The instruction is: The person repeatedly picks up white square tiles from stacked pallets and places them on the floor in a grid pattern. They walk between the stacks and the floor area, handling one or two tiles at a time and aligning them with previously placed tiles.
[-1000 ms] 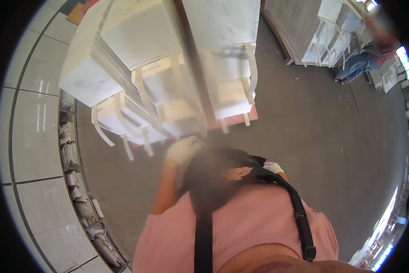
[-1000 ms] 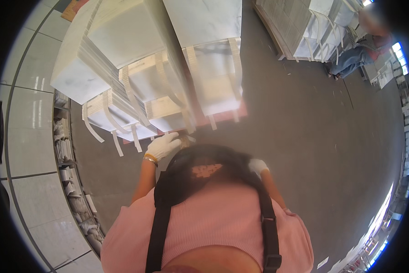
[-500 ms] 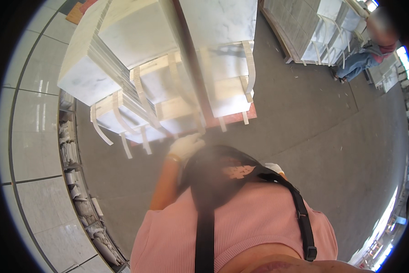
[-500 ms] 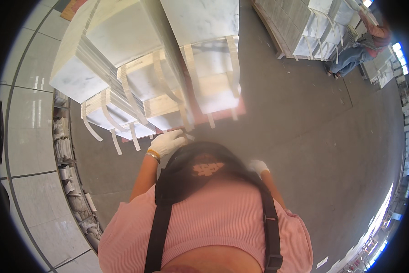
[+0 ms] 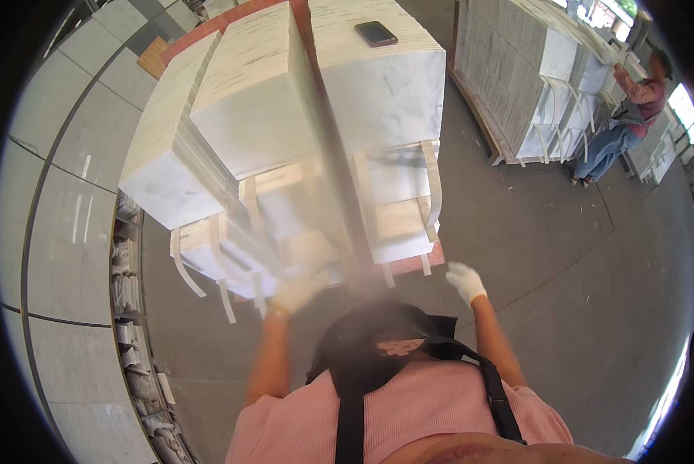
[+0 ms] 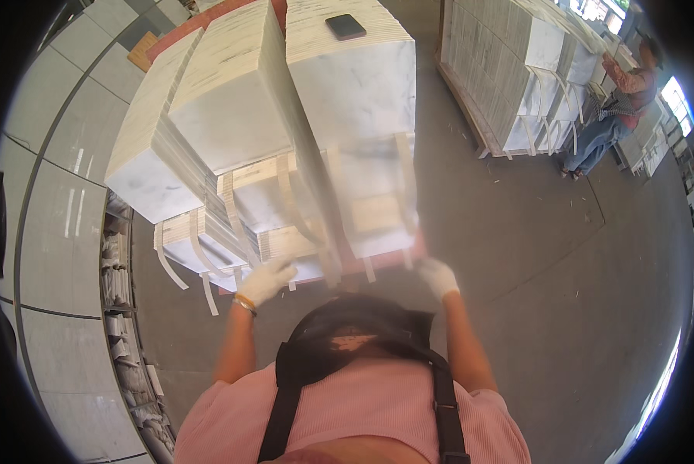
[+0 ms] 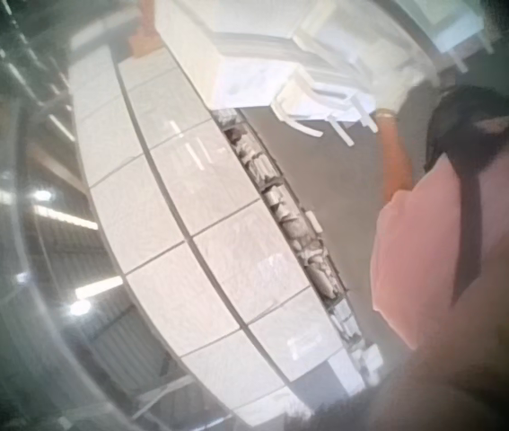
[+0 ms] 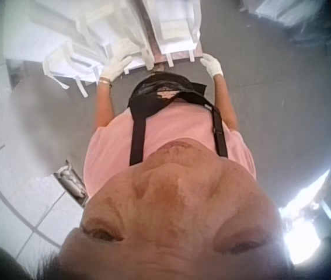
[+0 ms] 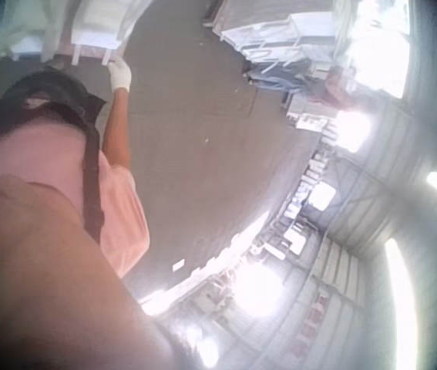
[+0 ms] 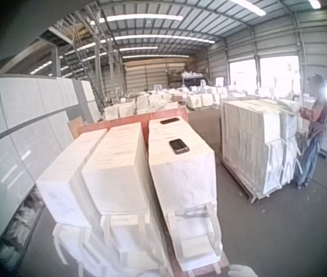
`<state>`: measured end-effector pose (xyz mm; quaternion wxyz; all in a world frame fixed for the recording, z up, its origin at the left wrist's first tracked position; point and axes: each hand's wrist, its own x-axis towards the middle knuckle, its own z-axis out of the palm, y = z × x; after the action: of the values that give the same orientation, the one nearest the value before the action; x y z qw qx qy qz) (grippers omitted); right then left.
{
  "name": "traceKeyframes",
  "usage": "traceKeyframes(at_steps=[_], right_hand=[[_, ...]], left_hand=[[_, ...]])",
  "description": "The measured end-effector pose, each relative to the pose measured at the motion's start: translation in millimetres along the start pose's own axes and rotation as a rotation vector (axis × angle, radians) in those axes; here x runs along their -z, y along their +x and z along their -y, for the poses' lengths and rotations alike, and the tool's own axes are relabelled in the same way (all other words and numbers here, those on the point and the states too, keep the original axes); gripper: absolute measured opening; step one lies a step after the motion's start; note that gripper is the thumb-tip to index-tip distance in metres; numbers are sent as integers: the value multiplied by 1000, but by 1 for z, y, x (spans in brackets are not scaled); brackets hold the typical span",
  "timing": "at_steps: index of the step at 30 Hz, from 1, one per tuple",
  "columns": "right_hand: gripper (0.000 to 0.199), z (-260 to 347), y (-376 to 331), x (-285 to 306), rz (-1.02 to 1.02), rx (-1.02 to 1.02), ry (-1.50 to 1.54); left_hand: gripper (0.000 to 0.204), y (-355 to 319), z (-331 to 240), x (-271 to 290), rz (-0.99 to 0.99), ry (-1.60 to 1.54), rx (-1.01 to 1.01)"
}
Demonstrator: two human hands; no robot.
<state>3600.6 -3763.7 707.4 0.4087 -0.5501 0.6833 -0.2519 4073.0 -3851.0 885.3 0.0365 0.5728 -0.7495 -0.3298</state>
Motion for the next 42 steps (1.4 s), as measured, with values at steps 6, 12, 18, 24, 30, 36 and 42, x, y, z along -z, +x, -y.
traceKeyframes(at_steps=[6,12,18,24,30,36,42], right_hand=[[59,237,93,90,-341,189,-2],[67,399,184,157,-546,507,-328],[80,509,286,176,-600,391,-599],[87,542,377,173,-386,212,-757],[85,541,423,165,-439,231,-848],[65,550,422,167,-434,303,-921],[81,547,424,181,-375,331,-864]], left_hand=[[59,89,-25,117,-420,-112,-133],[59,206,-32,244,-862,-153,-299],[68,316,-38,340,-872,149,-151],[65,363,-25,332,-835,399,101],[60,369,-13,324,-918,419,83],[55,386,8,312,-1071,487,-30],[59,382,1,324,-892,395,58]])
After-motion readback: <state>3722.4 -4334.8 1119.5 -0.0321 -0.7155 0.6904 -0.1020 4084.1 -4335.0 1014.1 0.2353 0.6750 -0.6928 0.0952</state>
